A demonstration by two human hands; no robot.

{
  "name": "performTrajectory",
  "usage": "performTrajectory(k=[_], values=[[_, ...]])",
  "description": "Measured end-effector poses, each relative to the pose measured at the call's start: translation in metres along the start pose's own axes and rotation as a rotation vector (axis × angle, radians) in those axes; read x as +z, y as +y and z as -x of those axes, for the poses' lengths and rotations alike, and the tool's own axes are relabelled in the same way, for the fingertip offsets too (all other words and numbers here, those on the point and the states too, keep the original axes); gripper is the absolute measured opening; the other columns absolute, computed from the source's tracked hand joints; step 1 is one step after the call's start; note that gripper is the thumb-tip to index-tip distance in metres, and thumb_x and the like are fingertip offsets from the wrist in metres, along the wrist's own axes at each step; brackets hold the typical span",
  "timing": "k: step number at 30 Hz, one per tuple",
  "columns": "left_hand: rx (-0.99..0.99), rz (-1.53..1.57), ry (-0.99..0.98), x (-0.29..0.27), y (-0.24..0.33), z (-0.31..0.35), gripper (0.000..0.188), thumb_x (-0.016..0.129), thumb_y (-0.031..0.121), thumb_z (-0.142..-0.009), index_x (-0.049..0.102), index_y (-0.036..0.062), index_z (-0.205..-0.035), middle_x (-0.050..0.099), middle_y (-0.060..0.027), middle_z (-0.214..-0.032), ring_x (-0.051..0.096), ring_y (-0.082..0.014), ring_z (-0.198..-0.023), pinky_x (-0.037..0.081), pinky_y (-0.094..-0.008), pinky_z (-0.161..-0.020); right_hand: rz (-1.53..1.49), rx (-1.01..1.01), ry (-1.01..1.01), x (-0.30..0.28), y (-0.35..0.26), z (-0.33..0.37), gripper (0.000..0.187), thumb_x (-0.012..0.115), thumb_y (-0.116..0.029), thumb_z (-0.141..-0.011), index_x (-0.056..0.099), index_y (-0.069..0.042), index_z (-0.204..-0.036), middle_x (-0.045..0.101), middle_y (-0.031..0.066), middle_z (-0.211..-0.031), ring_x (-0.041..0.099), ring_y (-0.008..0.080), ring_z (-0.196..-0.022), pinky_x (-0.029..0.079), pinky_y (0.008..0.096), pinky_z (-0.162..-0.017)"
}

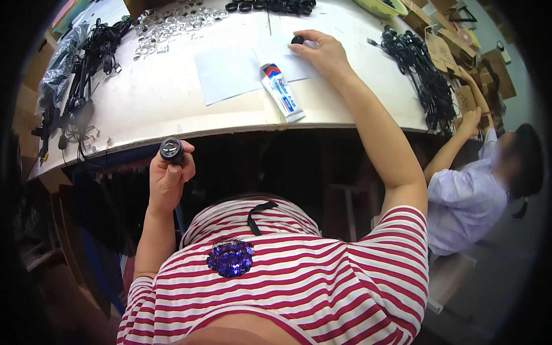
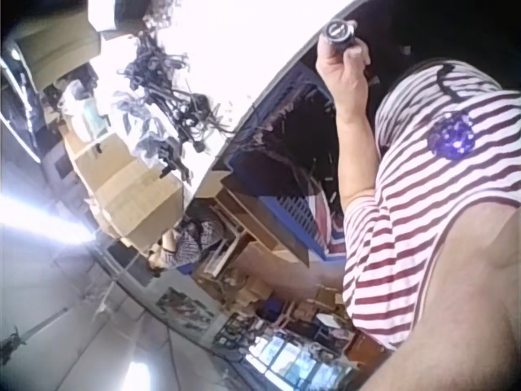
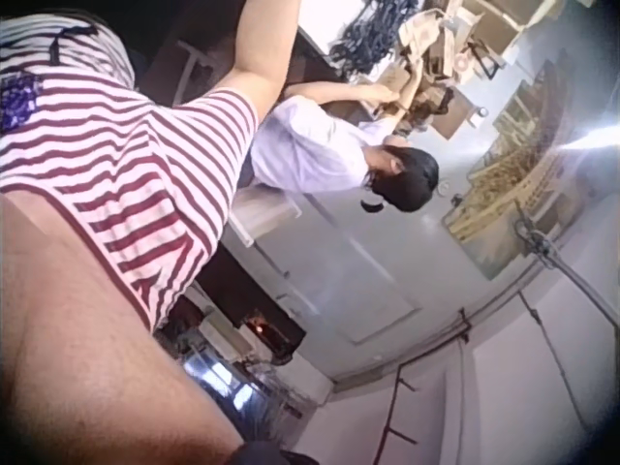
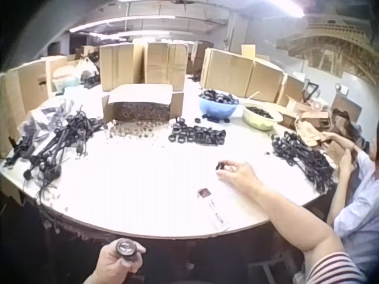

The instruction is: The person assembles small electronic components at a workbench. They insert a small LED into a black cylindrical housing, apply glue from a tube to secure it, and then attach a clear plastic lens cover. The process is repeated for multiple units.

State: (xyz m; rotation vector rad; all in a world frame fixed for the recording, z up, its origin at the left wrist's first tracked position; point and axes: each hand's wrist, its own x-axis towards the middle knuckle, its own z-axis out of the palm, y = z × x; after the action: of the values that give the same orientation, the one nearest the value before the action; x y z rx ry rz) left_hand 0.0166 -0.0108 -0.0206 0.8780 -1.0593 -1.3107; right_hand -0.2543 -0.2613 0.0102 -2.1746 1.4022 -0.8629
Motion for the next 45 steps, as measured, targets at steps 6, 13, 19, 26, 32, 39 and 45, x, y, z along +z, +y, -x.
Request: performTrajectory(k=[6, 13, 19, 26, 32, 39, 45], values=[[-0.017, -0.032, -0.034, 0.012, 0.006, 0.001, 0.037, 0.059, 0.029, -0.084, 0.053, -0.0008, -0.104, 0.044, 0.0014, -0.063, 0.036, -0.0054, -0.053, 0.027, -0.0197, -0.049, 0.202, -0.074, 0.054, -0.012, 0.011, 0.007, 0.031, 0.073, -0.03, -0.069, 0.069, -0.01, -0.093, 0.064, 0.0079, -0.095, 0.058, 0.0191, -0.092, 0.045, 0.0301, -0.083], [-0.082, -0.126, -0.052, 0.02, -0.004, 0.012, 0.026, 0.051, 0.006, -0.08, 0.058, 0.0022, -0.105, 0.051, 0.0018, -0.067, 0.043, -0.0047, -0.058, 0.034, -0.0186, -0.053, -0.571, -0.129, -0.344, -0.01, -0.101, 0.085, 0.031, 0.063, -0.007, -0.077, 0.061, -0.001, -0.108, 0.058, 0.007, -0.108, 0.053, 0.0136, -0.099, 0.038, 0.0266, -0.091], [-0.097, -0.098, -0.101, 0.026, -0.01, 0.018, 0.024, 0.057, 0.01, -0.082, 0.058, 0.0032, -0.104, 0.053, 0.002, -0.069, 0.048, -0.0046, -0.061, 0.039, -0.018, -0.057, -0.456, -0.43, -0.389, 0.021, -0.129, 0.134, 0.034, 0.076, -0.012, -0.066, 0.067, -0.008, -0.098, 0.06, 0.0057, -0.099, 0.055, 0.0181, -0.097, 0.043, 0.0286, -0.085], [-0.089, -0.111, -0.143, 0.032, -0.012, 0.023, 0.022, 0.063, 0.017, -0.082, 0.059, 0.0046, -0.099, 0.055, 0.0025, -0.07, 0.049, -0.0041, -0.061, 0.04, -0.018, -0.055, -0.403, -0.432, -0.39, 0.022, -0.129, 0.148, 0.034, 0.076, -0.015, -0.066, 0.068, -0.009, -0.098, 0.061, 0.0058, -0.099, 0.056, 0.0182, -0.095, 0.044, 0.0286, -0.084], [-0.099, -0.169, -0.149, 0.033, -0.014, 0.026, 0.019, 0.063, 0.017, -0.082, 0.06, 0.0046, -0.096, 0.055, 0.0017, -0.069, 0.048, -0.0049, -0.06, 0.04, -0.0195, -0.054, -0.304, -0.477, -0.392, 0.018, -0.132, 0.152, 0.035, 0.076, -0.014, -0.066, 0.066, -0.007, -0.1, 0.061, 0.0081, -0.098, 0.058, 0.0185, -0.09, 0.046, 0.0272, -0.079], [-0.088, -0.252, -0.167, 0.044, -0.004, 0.029, 0.022, 0.064, 0.018, -0.082, 0.061, 0.0013, -0.096, 0.056, 0.0, -0.07, 0.049, -0.008, -0.062, 0.041, -0.0214, -0.059, 0.02, -0.48, -0.398, 0.005, -0.142, 0.161, 0.039, 0.077, -0.019, -0.064, 0.064, -0.004, -0.098, 0.064, 0.0082, -0.079, 0.062, 0.0158, -0.071, 0.048, 0.0251, -0.062], [-0.065, -0.288, -0.194, 0.038, -0.01, 0.025, 0.021, 0.064, 0.018, -0.082, 0.061, 0.0022, -0.094, 0.057, -0.0014, -0.07, 0.049, -0.0082, -0.064, 0.041, -0.0223, -0.06, -0.121, -0.415, -0.509, 0.003, -0.145, 0.163, 0.045, 0.075, -0.013, -0.065, 0.062, -0.007, -0.107, 0.061, 0.008, -0.082, 0.058, 0.0153, -0.067, 0.046, 0.026, -0.058]])
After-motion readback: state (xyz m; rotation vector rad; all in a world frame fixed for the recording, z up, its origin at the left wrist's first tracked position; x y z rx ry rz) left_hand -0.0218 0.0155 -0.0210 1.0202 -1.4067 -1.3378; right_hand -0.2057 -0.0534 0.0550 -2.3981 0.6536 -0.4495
